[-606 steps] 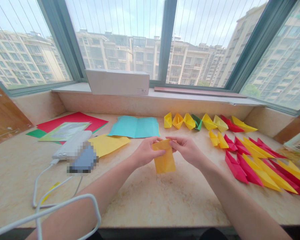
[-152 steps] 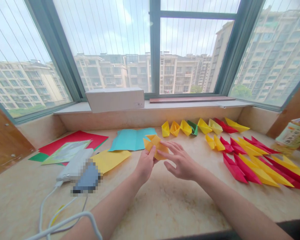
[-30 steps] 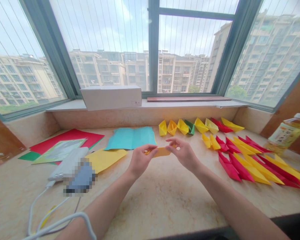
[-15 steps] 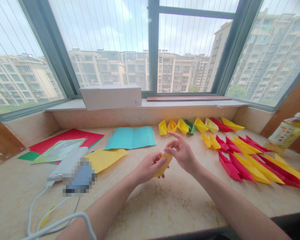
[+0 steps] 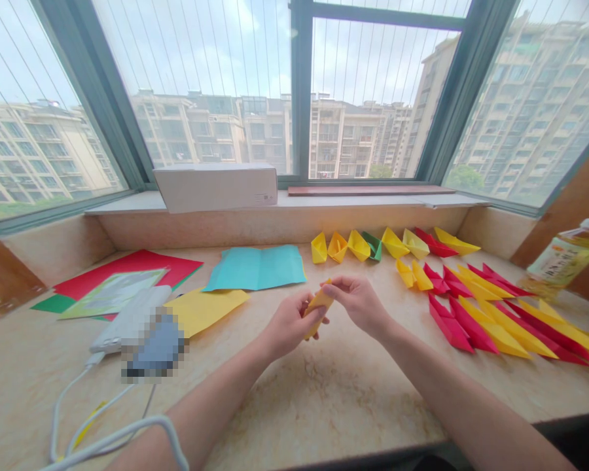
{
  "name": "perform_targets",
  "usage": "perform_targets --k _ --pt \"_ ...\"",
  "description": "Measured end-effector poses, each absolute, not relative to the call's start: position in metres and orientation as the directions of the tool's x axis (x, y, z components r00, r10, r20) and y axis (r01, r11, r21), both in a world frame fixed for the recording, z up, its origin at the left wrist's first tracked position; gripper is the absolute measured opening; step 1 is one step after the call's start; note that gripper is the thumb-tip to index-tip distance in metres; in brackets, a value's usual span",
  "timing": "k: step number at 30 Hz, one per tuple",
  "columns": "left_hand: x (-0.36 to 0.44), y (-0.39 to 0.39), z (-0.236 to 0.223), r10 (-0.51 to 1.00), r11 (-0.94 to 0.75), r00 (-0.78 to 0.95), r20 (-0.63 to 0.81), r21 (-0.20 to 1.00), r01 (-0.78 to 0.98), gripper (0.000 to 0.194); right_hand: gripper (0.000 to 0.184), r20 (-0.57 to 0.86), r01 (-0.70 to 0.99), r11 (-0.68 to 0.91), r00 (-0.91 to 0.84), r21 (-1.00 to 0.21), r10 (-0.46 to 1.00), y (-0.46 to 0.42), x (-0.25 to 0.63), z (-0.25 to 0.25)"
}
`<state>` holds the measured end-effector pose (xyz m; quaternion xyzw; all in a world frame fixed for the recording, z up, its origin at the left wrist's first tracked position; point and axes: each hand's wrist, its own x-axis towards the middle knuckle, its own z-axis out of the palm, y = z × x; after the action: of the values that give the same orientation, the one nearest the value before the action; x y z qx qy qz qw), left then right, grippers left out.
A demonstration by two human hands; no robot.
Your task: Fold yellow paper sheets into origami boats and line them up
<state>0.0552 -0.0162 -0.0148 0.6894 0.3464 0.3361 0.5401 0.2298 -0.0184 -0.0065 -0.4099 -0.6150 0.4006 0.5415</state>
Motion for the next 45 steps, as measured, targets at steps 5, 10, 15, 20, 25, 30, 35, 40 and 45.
perform_targets --k 5,10,15,20,25,30,35,40,45 --pt "0.058 -0.019 -0.017 0.799 -0.141 0.597 0.077 0.988 0.062 0.048 0.036 0.361 0.044 0.369 -0.130 -0.928 0.923 -0.021 0.228 -0.004" --pt "0.058 -0.016 -0.019 0.828 -0.082 0.555 0.076 0.997 -0.014 0.051 0.041 0.343 0.048 0.368 -0.264 -0.929 0.901 -0.023 0.228 0.000" --pt "0.060 -0.016 -0.015 0.846 -0.041 0.531 0.042 0.999 -0.015 0.051 0.035 0.355 0.189 0.386 -0.182 -0.903 0.917 -0.024 0.228 -0.002" --pt "0.057 -0.015 -0.012 0.840 -0.054 0.543 0.021 0.998 0.044 0.048 0.034 0.426 0.244 0.438 -0.105 -0.865 0.899 -0.022 0.228 -0.003" --pt "0.057 -0.016 -0.009 0.826 -0.098 0.562 0.038 0.992 0.078 0.045 0.038 0.457 0.298 0.451 -0.054 -0.841 0.888 -0.022 0.226 -0.003" --pt "0.057 -0.019 -0.005 0.834 -0.141 0.548 0.056 0.983 0.113 0.046 0.044 0.576 0.511 0.514 -0.044 -0.689 0.816 -0.020 0.229 -0.007" --pt "0.056 -0.019 -0.005 0.844 -0.170 0.533 0.049 0.969 0.181 0.046 0.045 0.663 0.644 0.581 -0.150 -0.497 0.734 -0.017 0.234 -0.008" --pt "0.055 -0.016 -0.002 0.861 -0.211 0.504 0.069 0.950 0.230 0.048 0.042 0.665 0.621 0.594 -0.151 -0.512 0.731 -0.013 0.236 -0.009" --pt "0.041 -0.002 -0.002 0.855 -0.503 0.429 0.292 0.664 0.553 0.045 0.032 0.722 0.531 0.662 -0.129 -0.529 0.680 -0.008 0.240 -0.010"
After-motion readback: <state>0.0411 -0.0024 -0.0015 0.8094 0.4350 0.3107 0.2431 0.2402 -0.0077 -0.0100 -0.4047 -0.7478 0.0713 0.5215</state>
